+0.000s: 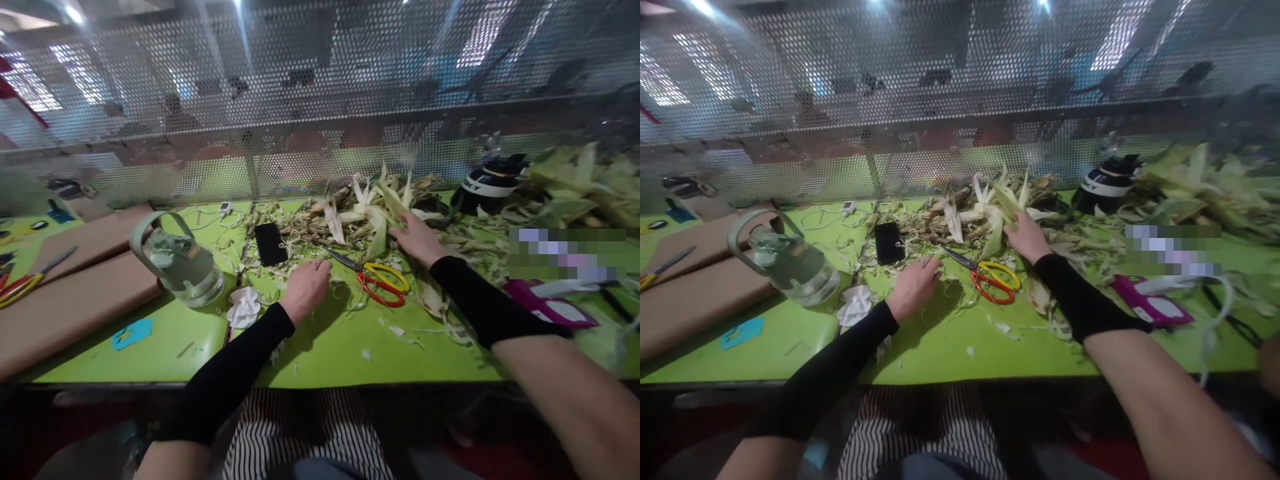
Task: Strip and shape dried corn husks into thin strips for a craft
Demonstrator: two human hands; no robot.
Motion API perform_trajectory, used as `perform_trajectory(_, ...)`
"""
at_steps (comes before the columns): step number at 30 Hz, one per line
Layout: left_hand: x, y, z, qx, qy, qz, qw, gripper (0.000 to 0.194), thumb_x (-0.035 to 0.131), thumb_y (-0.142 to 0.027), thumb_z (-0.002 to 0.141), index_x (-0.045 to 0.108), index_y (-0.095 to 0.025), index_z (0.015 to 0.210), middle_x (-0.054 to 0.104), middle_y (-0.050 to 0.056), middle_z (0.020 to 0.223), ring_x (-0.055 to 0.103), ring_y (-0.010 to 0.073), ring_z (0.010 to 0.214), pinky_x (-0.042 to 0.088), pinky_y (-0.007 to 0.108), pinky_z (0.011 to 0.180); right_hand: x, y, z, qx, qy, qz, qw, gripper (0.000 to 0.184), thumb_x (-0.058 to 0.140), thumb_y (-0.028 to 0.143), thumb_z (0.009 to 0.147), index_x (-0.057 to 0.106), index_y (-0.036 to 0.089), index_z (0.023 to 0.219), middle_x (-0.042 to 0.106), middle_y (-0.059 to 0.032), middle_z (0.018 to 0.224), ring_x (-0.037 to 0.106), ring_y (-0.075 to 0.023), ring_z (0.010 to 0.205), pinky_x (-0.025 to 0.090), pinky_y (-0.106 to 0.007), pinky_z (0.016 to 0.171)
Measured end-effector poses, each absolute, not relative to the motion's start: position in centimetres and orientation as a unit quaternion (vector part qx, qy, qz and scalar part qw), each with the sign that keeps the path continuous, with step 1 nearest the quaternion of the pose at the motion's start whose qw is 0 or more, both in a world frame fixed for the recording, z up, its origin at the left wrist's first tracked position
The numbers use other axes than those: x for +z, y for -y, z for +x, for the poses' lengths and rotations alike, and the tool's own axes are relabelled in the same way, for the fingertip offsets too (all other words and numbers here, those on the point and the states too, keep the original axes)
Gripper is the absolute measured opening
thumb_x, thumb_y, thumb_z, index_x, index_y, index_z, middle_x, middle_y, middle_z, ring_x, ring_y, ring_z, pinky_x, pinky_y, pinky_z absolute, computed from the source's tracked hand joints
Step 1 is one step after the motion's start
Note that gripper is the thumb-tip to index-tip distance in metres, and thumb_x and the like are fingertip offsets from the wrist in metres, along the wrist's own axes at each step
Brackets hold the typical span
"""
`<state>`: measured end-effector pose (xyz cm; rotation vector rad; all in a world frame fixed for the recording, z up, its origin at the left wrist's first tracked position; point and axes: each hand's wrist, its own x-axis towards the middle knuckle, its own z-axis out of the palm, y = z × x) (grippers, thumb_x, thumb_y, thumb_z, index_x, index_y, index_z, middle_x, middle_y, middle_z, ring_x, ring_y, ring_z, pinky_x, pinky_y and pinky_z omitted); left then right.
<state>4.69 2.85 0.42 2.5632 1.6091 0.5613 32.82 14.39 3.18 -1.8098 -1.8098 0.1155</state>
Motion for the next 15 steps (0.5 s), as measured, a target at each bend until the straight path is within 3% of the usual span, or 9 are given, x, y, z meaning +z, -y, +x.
perform_trajectory(3, 0.6, -2.7, 4.8, 0.149, -0.520, 0.841, 0.023, 0.025, 0.038, -0.020, 0.100, 0.061, -0.016, 0.109, 0.067, 0.012, 0.107, 0.065, 0.0231, 0.097, 0.049, 0.032, 0.081, 3.6, -15.2, 32.1, 0.018, 0.655, -0.720, 0.227, 0.047, 0.061, 0.038, 0.085, 0.065, 0.008, 0.121, 0.066, -0.0293, 0.125, 0.063, -0.0437, 0.116, 0.048, -0.055, 0.098)
perform_trajectory(6, 0.6, -2.9, 4.8, 0.141, -0.522, 0.841, 0.031, 0.025, 0.039, -0.020, 0.100, 0.062, -0.016, 0.107, 0.067, 0.012, 0.107, 0.065, 0.0227, 0.095, 0.049, 0.032, 0.080, 4.4, -15.7, 31.1, 0.071, 0.622, -0.738, 0.252, 0.037, 0.069, 0.042, 0.079, 0.069, 0.014, 0.103, 0.068, -0.0272, 0.119, 0.060, -0.0452, 0.119, 0.045, -0.056, 0.099)
perform_trajectory(10, 0.3, -3.2, 4.9, 0.159, -0.526, 0.834, 0.058, 0.025, 0.040, -0.020, 0.099, 0.063, -0.016, 0.105, 0.068, 0.012, 0.105, 0.066, 0.0215, 0.093, 0.050, 0.032, 0.080, 6.1, -16.0, 30.1, 0.165, 0.590, -0.727, 0.310, 0.014, 0.067, 0.032, 0.078, 0.064, 0.019, 0.074, 0.072, -0.0171, 0.088, 0.064, -0.0369, 0.109, 0.048, -0.045, 0.093)
perform_trajectory(15, 0.1, -3.7, 4.6, 0.215, -0.530, 0.814, 0.098, 0.024, 0.042, -0.025, 0.100, 0.063, -0.018, 0.108, 0.069, 0.010, 0.104, 0.065, 0.0198, 0.091, 0.050, 0.031, 0.079, 8.1, -15.1, 29.0, 0.248, 0.598, -0.654, 0.391, 0.015, 0.054, 0.035, 0.088, 0.057, 0.022, 0.081, 0.066, -0.0048, 0.074, 0.063, -0.0187, 0.071, 0.051, -0.031, 0.068)
